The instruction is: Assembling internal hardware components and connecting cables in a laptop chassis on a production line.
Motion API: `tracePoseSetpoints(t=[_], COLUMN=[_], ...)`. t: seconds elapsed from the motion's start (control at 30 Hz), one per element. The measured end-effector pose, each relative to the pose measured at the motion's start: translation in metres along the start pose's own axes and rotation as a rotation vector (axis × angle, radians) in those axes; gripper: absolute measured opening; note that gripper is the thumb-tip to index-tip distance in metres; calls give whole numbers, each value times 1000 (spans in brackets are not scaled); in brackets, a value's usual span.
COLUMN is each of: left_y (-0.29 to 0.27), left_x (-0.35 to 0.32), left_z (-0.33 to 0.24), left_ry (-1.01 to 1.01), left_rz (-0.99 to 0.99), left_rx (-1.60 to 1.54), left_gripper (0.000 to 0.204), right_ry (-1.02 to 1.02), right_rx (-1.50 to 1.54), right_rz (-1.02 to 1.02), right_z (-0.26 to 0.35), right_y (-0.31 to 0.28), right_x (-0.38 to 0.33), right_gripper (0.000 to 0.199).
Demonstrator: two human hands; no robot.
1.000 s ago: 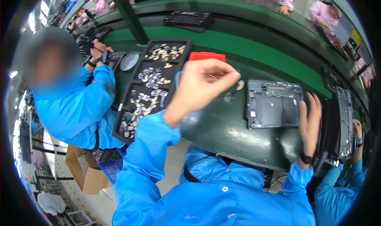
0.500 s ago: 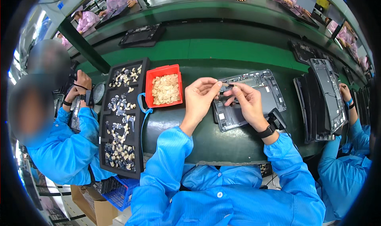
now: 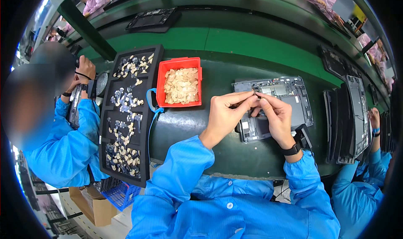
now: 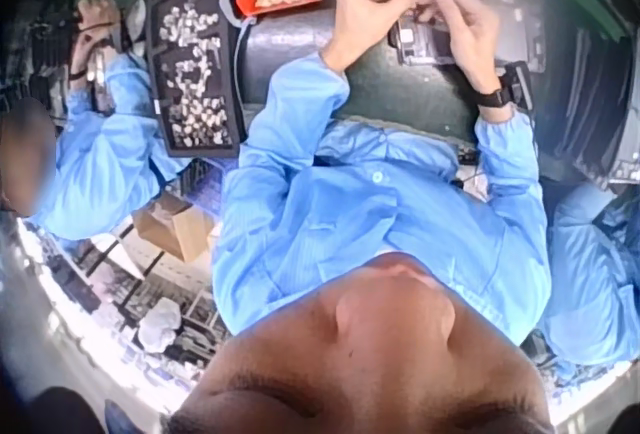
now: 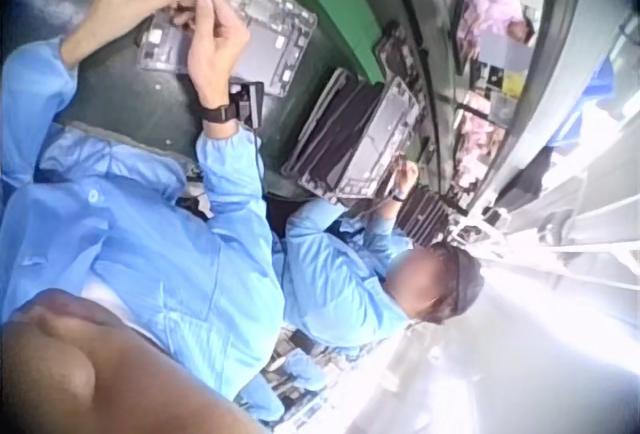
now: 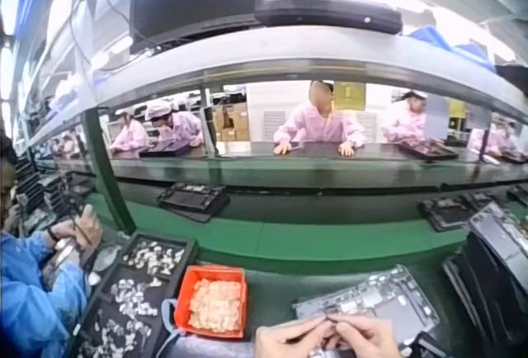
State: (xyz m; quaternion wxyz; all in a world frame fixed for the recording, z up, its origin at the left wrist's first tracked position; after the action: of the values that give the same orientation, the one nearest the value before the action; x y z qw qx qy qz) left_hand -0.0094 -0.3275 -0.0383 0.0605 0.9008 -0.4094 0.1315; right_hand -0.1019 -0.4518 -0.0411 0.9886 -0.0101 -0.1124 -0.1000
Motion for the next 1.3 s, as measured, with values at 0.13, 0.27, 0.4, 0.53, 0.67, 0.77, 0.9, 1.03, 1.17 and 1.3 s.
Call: tracePoseSetpoints(t=[0.13,0.27,0.4,0.53,0.67,0.77,0.9,1.03,1.17,1.3], left_y=[-3,-8,-7,-39,-108,-82,-7,8,10,10], left_x=[0,-2,-2,-3,-23,-22,-9,-7,-5,-7], left_z=[-3,-12,-35,-59,-89,-98,-72,-53,-43,-49], left_ry=[3,33,200,287,331,372,525,464,428,491], left_rz=[-12,-34,-16,-138,-637,-586,48,102,191,216], left_rx=[63,211,413,567,939,1094,786,702,664,691], left_gripper=[23,21,15,11,36,34,23,28,26,23], right_ry=[12,31,10,156,193,184,230,203,161,123], right_rx=[-27,-81,-168,-16,65,102,99,-27,-186,-332], right_rz=[2,29,49,-35,-69,-1,111,149,148,157], right_z=[2,0,-1,-4,-12,-19,-20,-15,-9,3], right_y=[3,7,7,-4,-13,-3,8,15,15,17], right_x=[-3,-4,-5,-4,3,5,2,-2,-4,-2], right_gripper=[29,31,30,26,26,30,29,25,21,20])
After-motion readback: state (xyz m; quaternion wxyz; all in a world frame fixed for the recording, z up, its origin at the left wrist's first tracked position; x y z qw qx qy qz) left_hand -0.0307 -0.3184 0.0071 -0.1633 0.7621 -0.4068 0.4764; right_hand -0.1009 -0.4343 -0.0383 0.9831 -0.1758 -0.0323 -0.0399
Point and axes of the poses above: each hand's wrist, its own x-axis towards the middle knuckle, its own y-axis out of the palm, z = x × y, the point moved 9 cm from there along x, towards the middle knuckle, and after that the axes turned 11 degrees about z, right-handed, at the moved point
